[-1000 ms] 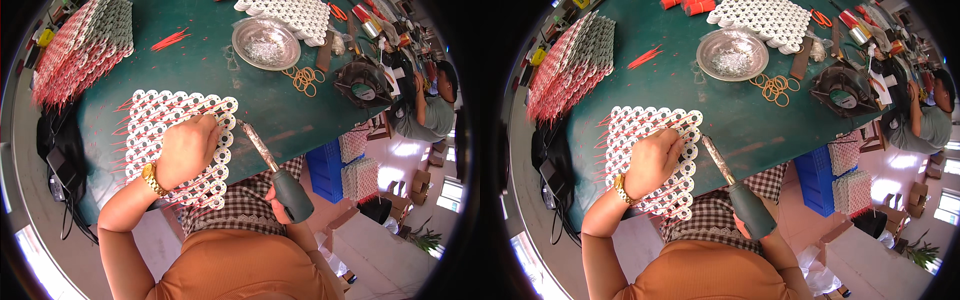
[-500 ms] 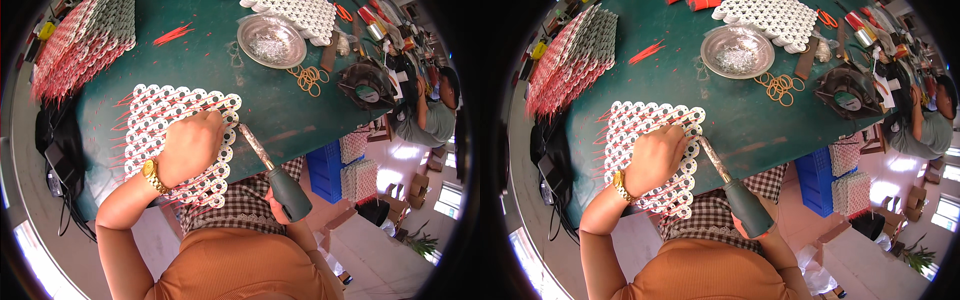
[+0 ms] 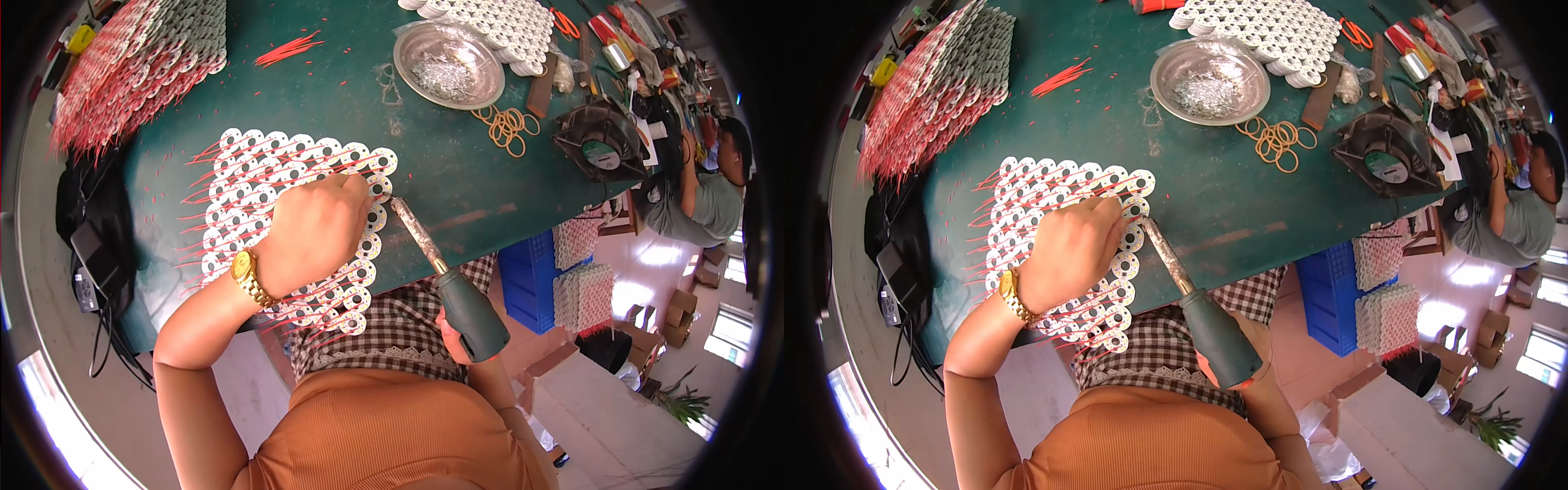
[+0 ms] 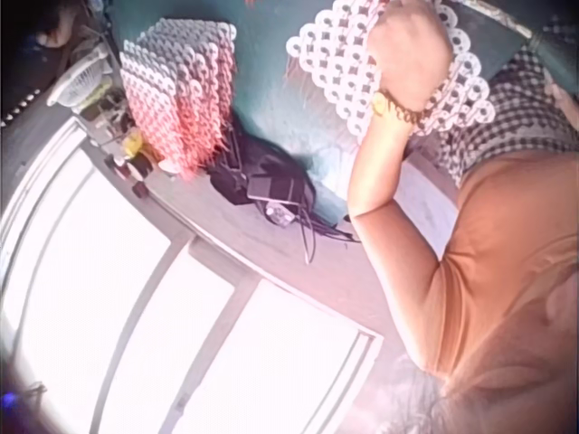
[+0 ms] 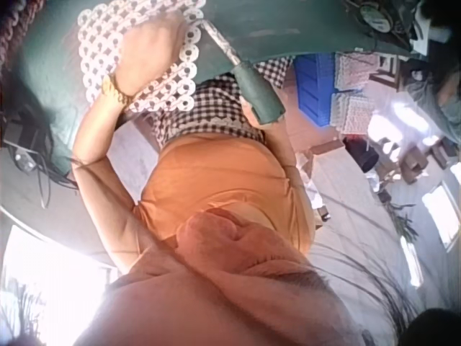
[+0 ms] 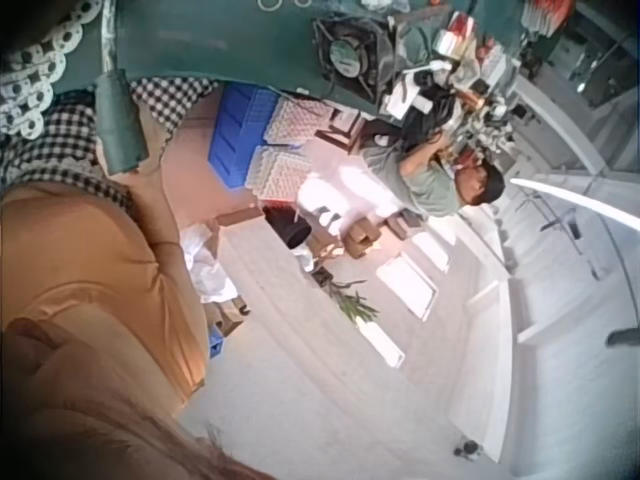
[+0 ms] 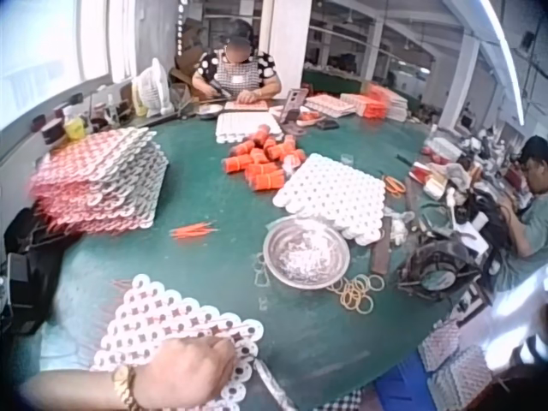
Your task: The person solders wires onto a grid of circuit boards using a soldering iron, stacks the finished board aside, places a new circuit board sheet on the table, and solders wires onto the new sheet with the soldering iron.
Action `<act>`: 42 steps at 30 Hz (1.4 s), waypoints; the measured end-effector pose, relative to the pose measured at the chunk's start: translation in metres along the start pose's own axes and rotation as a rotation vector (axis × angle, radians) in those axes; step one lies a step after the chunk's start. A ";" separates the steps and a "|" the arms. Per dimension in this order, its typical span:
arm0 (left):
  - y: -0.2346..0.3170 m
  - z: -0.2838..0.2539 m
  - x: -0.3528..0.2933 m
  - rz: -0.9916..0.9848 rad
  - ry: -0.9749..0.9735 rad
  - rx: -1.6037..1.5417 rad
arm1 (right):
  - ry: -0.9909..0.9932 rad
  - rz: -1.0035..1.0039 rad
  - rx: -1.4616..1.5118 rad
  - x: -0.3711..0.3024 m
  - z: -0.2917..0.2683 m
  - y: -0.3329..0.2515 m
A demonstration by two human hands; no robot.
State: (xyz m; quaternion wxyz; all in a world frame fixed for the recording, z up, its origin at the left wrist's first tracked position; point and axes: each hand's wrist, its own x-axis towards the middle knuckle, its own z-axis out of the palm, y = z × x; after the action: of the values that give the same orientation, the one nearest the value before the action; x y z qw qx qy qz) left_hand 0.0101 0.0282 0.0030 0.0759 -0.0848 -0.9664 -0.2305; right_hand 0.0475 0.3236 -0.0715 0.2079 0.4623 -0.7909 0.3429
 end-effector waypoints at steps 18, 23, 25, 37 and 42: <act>-0.001 -0.066 -0.015 -0.144 -0.156 -0.003 | -0.130 1.155 1.091 -0.036 -0.016 -0.009; 0.010 -0.041 -0.020 -0.107 -0.053 -0.359 | 0.015 1.076 1.224 -0.041 -0.020 -0.025; 0.004 -0.024 -0.019 -0.061 -0.044 -0.327 | 0.028 1.157 1.292 -0.043 -0.020 -0.023; -0.002 -0.011 -0.018 -0.096 -0.099 -0.146 | -0.151 0.882 0.866 0.036 -0.015 -0.035; 0.001 -0.014 -0.015 -0.089 -0.082 -0.166 | -0.364 1.086 1.453 -0.093 0.042 -0.004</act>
State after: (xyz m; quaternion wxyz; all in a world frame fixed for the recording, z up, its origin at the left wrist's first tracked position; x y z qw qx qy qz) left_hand 0.0261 0.0206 0.0129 0.0188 -0.0573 -0.9490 -0.3093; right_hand 0.0957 0.3465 -0.1583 -0.4497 0.0915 -0.5103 0.7273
